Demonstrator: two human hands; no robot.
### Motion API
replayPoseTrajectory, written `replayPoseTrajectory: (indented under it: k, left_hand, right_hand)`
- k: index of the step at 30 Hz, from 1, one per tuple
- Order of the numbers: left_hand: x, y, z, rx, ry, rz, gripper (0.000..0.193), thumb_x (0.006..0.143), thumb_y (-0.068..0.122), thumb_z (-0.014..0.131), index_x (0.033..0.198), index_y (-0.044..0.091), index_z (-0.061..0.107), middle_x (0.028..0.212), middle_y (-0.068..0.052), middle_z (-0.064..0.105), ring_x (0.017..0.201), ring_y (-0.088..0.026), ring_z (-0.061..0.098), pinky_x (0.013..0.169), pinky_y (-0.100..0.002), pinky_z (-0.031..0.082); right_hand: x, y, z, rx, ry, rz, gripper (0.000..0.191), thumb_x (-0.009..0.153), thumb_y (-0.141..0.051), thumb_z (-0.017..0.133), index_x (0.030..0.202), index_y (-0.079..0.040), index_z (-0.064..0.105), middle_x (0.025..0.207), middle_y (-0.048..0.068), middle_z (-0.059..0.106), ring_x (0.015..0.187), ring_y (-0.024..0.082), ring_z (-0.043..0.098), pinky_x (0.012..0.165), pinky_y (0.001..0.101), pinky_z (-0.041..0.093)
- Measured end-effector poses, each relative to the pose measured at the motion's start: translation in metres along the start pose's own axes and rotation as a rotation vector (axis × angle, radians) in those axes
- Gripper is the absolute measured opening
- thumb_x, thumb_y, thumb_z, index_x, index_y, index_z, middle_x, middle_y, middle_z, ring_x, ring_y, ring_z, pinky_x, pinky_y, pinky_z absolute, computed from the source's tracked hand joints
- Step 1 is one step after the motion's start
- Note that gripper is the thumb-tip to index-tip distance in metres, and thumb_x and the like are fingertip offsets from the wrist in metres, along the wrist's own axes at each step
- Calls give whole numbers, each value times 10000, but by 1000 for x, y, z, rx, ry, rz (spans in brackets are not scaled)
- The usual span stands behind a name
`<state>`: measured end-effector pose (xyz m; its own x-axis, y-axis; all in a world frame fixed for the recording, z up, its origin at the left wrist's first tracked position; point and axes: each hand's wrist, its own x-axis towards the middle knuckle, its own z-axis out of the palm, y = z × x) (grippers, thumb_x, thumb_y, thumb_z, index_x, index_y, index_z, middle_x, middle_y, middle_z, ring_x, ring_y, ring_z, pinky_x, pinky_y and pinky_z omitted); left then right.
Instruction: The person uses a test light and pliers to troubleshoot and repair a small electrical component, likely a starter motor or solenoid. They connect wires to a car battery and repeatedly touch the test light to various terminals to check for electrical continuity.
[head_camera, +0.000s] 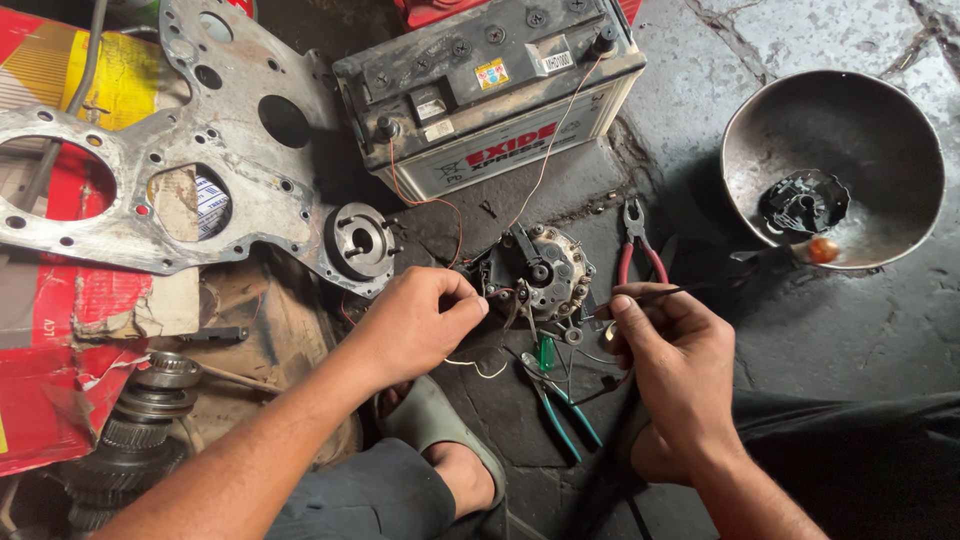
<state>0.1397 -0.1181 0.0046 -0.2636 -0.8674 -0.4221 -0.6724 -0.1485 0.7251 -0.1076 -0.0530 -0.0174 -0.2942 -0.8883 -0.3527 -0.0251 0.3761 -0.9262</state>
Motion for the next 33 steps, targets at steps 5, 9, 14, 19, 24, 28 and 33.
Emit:
replayPoseTrajectory:
  k: [5, 9, 14, 19, 24, 28, 33]
  left_hand:
    - [-1, -2, 2, 51, 26, 21, 295, 845, 288, 643, 889, 27, 773, 787, -159, 768, 748, -271, 773, 705, -389, 575]
    - [0, -4, 1, 52, 21, 40, 293, 843, 279, 642, 882, 19, 770, 783, -166, 762, 746, -267, 771, 707, -385, 575]
    - [1, -4, 1, 56, 11, 38, 293, 841, 275, 640, 881, 14, 768, 768, -172, 757, 733, -265, 774, 699, -387, 574]
    - [1, -4, 1, 53, 16, 22, 292, 835, 269, 645, 877, 8, 767, 769, -168, 762, 730, -252, 771, 692, -382, 572]
    - [1, -3, 0, 50, 6, 7, 294, 838, 269, 643, 873, 3, 765, 763, -171, 760, 718, -244, 770, 686, -381, 572]
    - [0, -4, -1, 43, 3, -9, 290, 835, 267, 644, 879, 7, 765, 765, -166, 766, 721, -239, 771, 686, -376, 573]
    - [1, -6, 0, 50, 16, 24, 287, 839, 263, 647, 880, 6, 768, 781, -168, 766, 733, -241, 770, 690, -372, 574]
  right_hand:
    - [-3, 1, 2, 58, 48, -101, 170, 955, -54, 675, 1103, 26, 650, 873, 127, 775, 650, 97, 671, 547, 228, 526]
    - [-3, 5, 0, 87, 40, -71, 145, 960, -62, 661, 1071, 30, 660, 889, 128, 779, 665, 122, 708, 542, 253, 544]
    - [6, 20, 2, 105, 62, -51, 147, 944, -53, 705, 1063, 34, 708, 919, 126, 750, 782, 138, 714, 679, 255, 597]
    - [19, 37, 8, 263, 91, 102, 157, 915, -50, 720, 1048, 30, 691, 942, 132, 770, 781, 159, 730, 691, 280, 596]
    - [22, 43, 7, 269, 100, 120, 169, 910, -69, 727, 1046, 19, 681, 982, 122, 783, 795, 133, 729, 705, 271, 594]
    - [23, 45, 7, 242, 95, 70, 165, 912, -72, 743, 1039, 18, 685, 975, 124, 783, 767, 139, 710, 680, 275, 585]
    - [23, 47, 8, 208, 86, 53, 154, 906, -73, 744, 1021, 12, 686, 960, 112, 784, 797, 119, 727, 658, 267, 581]
